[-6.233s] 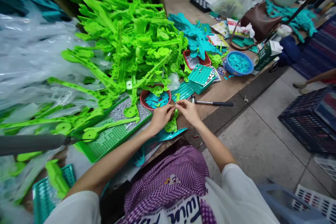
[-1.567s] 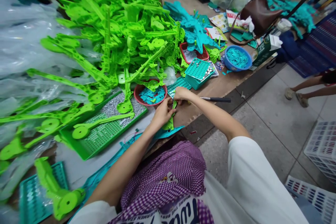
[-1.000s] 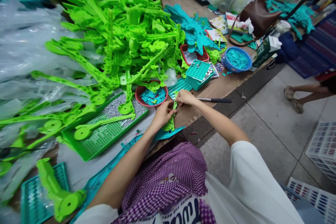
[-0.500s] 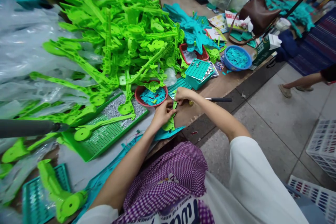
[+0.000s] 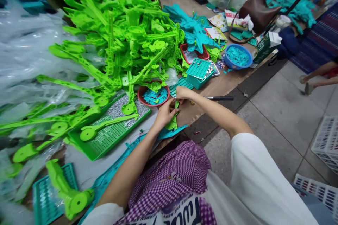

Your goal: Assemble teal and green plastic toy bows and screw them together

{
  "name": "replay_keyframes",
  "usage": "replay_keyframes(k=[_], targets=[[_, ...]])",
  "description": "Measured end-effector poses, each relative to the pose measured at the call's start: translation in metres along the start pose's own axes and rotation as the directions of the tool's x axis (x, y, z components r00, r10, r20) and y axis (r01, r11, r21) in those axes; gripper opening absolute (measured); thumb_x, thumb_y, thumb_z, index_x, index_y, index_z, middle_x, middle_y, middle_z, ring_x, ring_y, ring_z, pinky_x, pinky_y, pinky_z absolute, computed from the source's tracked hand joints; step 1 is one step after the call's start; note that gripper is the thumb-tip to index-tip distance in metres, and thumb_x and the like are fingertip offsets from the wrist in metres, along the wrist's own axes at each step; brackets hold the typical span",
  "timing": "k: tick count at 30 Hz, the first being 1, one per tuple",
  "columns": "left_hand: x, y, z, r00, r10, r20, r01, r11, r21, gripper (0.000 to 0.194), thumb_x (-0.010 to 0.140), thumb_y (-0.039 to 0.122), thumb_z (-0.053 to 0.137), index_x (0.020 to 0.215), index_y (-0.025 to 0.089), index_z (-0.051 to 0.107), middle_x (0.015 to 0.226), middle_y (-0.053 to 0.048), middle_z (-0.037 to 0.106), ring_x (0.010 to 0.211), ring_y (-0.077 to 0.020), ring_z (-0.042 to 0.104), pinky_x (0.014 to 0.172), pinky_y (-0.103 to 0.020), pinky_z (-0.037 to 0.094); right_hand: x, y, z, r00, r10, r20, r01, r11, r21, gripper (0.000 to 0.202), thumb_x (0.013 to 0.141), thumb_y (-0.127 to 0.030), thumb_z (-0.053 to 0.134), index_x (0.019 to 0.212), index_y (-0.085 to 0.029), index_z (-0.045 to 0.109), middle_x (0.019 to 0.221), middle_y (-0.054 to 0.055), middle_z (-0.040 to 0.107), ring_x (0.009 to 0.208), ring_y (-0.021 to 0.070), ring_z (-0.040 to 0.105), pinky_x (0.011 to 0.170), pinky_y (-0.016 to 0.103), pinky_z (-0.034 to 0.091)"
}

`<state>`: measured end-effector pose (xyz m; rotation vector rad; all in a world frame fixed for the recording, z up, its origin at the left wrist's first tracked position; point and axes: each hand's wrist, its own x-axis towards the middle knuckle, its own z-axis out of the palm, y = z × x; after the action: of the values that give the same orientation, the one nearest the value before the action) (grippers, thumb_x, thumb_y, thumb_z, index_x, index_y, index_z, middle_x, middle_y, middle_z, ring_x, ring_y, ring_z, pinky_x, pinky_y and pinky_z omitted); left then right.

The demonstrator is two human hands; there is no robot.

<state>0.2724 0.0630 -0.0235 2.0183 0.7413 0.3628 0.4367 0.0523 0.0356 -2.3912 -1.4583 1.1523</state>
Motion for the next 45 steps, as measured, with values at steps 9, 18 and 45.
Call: replay_keyframes(k=[9, 18, 45], targets=[[0.0, 0.004, -0.003, 0.999, -0.031, 0.011, 0.031, 0.999, -0.011, 0.06, 0.078, 0.012, 0.067, 0.136, 0.015, 0.052, 0.131, -0.013, 0.065, 0.089, -0.0205, 0.071, 0.091, -0.038, 0.055, -0.02, 0.032, 0.02, 0.968, -0.164, -0.189, 0.2, 0.961, 0.192, 0.008, 0.085, -0.01, 0.061, 0.085, -0.011, 0.069, 0.07, 0.002, 0.072, 0.067, 0.0116, 0.067, 0.066, 0.018, 0.046], [-0.002, 0.003, -0.008, 0.999, -0.04, 0.029, 0.043, 0.994, -0.102, 0.065, 0.078, 0.015, 0.066, 0.14, 0.018, 0.046, 0.126, -0.011, 0.068, 0.079, -0.0173, 0.072, 0.081, -0.033, 0.058, -0.028, 0.04, 0.044, 0.842, -0.379, -0.384, 0.382, 0.921, -0.071, 0.013, 0.092, -0.015, 0.056, 0.101, -0.015, 0.067, 0.105, 0.009, 0.071, 0.099, 0.0183, 0.064, 0.089, 0.029, 0.041], [-0.002, -0.005, -0.002, 0.997, -0.07, -0.017, 0.065, 0.981, -0.181, 0.066, 0.073, 0.013, 0.07, 0.136, 0.017, 0.051, 0.114, -0.01, 0.072, 0.078, -0.0174, 0.071, 0.077, -0.032, 0.057, -0.028, 0.041, 0.067, 0.746, -0.413, -0.523, 0.291, 0.908, -0.301, 0.027, 0.102, -0.027, 0.04, 0.105, -0.016, 0.064, 0.103, 0.009, 0.071, 0.094, 0.0202, 0.059, 0.082, 0.032, 0.029]])
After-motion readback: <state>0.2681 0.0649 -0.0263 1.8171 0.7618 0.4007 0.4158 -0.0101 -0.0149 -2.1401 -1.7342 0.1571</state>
